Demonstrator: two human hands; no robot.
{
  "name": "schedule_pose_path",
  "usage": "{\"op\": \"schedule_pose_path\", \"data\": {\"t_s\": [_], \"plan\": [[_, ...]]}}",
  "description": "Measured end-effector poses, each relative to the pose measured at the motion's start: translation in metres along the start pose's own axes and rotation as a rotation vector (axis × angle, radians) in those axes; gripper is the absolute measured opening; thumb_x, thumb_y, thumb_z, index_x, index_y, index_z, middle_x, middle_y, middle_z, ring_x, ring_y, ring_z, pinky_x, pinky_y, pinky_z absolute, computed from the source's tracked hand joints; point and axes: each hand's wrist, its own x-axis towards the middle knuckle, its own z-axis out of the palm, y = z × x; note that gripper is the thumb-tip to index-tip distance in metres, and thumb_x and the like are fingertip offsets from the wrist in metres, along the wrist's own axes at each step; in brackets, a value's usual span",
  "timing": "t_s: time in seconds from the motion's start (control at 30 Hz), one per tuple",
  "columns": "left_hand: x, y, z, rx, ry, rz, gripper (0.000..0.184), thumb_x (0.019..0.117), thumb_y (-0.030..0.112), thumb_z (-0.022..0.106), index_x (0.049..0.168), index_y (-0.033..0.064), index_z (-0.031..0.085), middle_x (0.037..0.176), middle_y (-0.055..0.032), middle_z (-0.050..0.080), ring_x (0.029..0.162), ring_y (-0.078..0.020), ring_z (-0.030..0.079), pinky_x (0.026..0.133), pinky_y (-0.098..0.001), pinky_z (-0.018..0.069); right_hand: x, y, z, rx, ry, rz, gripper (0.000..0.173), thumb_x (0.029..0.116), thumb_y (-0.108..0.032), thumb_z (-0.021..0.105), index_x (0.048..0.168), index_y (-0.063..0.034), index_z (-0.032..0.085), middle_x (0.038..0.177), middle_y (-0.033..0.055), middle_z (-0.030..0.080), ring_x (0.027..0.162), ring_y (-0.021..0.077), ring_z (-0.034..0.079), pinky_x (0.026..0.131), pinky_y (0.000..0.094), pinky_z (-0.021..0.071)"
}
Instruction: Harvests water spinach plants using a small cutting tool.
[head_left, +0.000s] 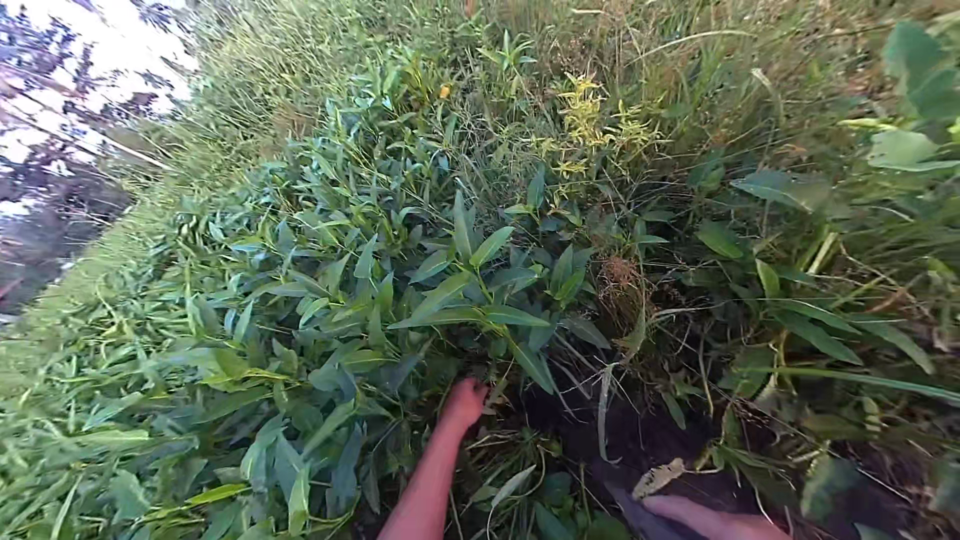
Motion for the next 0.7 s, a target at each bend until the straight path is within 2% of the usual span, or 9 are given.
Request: {"op": "schedule_pose_path", "data": {"t_s": [0.1,0.13,0.2,0.33,0.43,0.5,0.53,0.63,0.7], "plan": [[-0.002,-0.006,-0.003,-0.140,0.001,-0.015,0.036,0.1083,0.023,0.050,0.132,-0.0014,0.062,0.123,-0.0217,0.066,0.112,-0.0316,0.064,0.101,-0.0506,0.0498,0.004,-0.002,0.008,0.003,-0.017,-0.020,0.050,0.0988,-0.028,0.064,0.147,-0.0155,0.057,0.114,0.0223,0.073,0.102,0.0420,0.071,0.090,0.0666,0.0530],[-0.005,-0.008,-0.007,-0.214,0.001,-0.013,0.033,0.1085,0.024,0.050,0.128,-0.0001,0.063,0.105,-0.0161,0.066,0.089,-0.0249,0.062,0.083,-0.0438,0.0519,0.006,-0.002,0.009,0.004,-0.016,-0.025,0.050,0.0989,-0.028,0.064,0.147,-0.0155,0.057,0.113,0.0222,0.073,0.101,0.0421,0.071,0.089,0.0664,0.0532],[-0.015,-0.008,-0.020,-0.437,-0.025,-0.003,0.028,0.1103,0.024,0.047,0.119,0.0025,0.062,0.070,0.0001,0.045,0.054,-0.0106,0.041,0.053,-0.0275,0.0397,0.012,-0.003,0.011,0.015,0.002,-0.044,0.051,0.0989,-0.028,0.064,0.147,-0.0158,0.057,0.112,0.0215,0.073,0.100,0.0411,0.071,0.088,0.0651,0.0538],[-0.035,-0.004,-0.043,-0.796,-0.117,0.019,0.023,0.1121,0.024,0.043,0.104,0.0074,0.057,0.057,0.0087,0.034,0.045,-0.0041,0.033,0.045,-0.0196,0.0345,0.039,-0.014,0.026,0.015,0.026,-0.093,0.056,0.0976,-0.027,0.065,0.150,-0.0139,0.054,0.122,0.0204,0.071,0.110,0.0397,0.070,0.096,0.0619,0.0527],[-0.042,-0.001,-0.041,-0.744,-0.126,0.019,0.021,0.1091,0.026,0.052,0.093,0.0116,0.054,0.055,0.0089,0.036,0.044,-0.0038,0.035,0.045,-0.0198,0.0353,0.049,-0.025,0.031,-0.121,-0.145,-0.069,0.052,0.0976,-0.028,0.065,0.148,-0.0155,0.057,0.121,0.0221,0.071,0.112,0.0428,0.068,0.097,0.0650,0.0506],[-0.048,0.007,-0.026,-0.580,-0.127,0.002,0.021,0.1063,0.027,0.058,0.106,0.0069,0.061,0.064,0.0052,0.044,0.050,-0.0054,0.040,0.050,-0.0222,0.0379,0.046,-0.027,0.033,-0.215,-0.247,-0.064,0.049,0.0973,-0.031,0.066,0.144,-0.0155,0.060,0.115,0.0229,0.072,0.110,0.0445,0.068,0.093,0.0670,0.0513],[-0.049,0.012,-0.016,-0.480,-0.138,0.006,0.027,0.1070,0.027,0.057,0.115,0.0033,0.064,0.075,0.0012,0.054,0.058,-0.0072,0.046,0.055,-0.0246,0.0417,0.044,-0.028,0.033,-0.239,-0.278,-0.059,0.049,0.0978,-0.031,0.066,0.144,-0.0151,0.060,0.115,0.0230,0.072,0.110,0.0449,0.068,0.092,0.0671,0.0513],[-0.037,0.018,0.024,-0.203,-0.145,0.061,0.032,0.1075,0.025,0.054,0.116,-0.0007,0.069,0.103,-0.0084,0.074,0.087,-0.0165,0.070,0.085,-0.0377,0.0571,0.040,-0.028,0.033,-0.260,-0.306,-0.048,0.049,0.0980,-0.031,0.066,0.144,-0.0155,0.059,0.119,0.0220,0.071,0.112,0.0436,0.067,0.093,0.0658,0.0518],[-0.032,0.022,0.046,0.033,-0.120,0.054,0.034,0.1049,0.027,0.056,0.119,-0.0006,0.070,0.120,-0.0166,0.072,0.112,-0.0287,0.069,0.103,-0.0493,0.0525,0.042,-0.027,0.036,-0.271,-0.300,-0.050,0.049,0.0977,-0.030,0.066,0.144,-0.0156,0.059,0.119,0.0216,0.071,0.112,0.0435,0.068,0.093,0.0655,0.0524]]}}
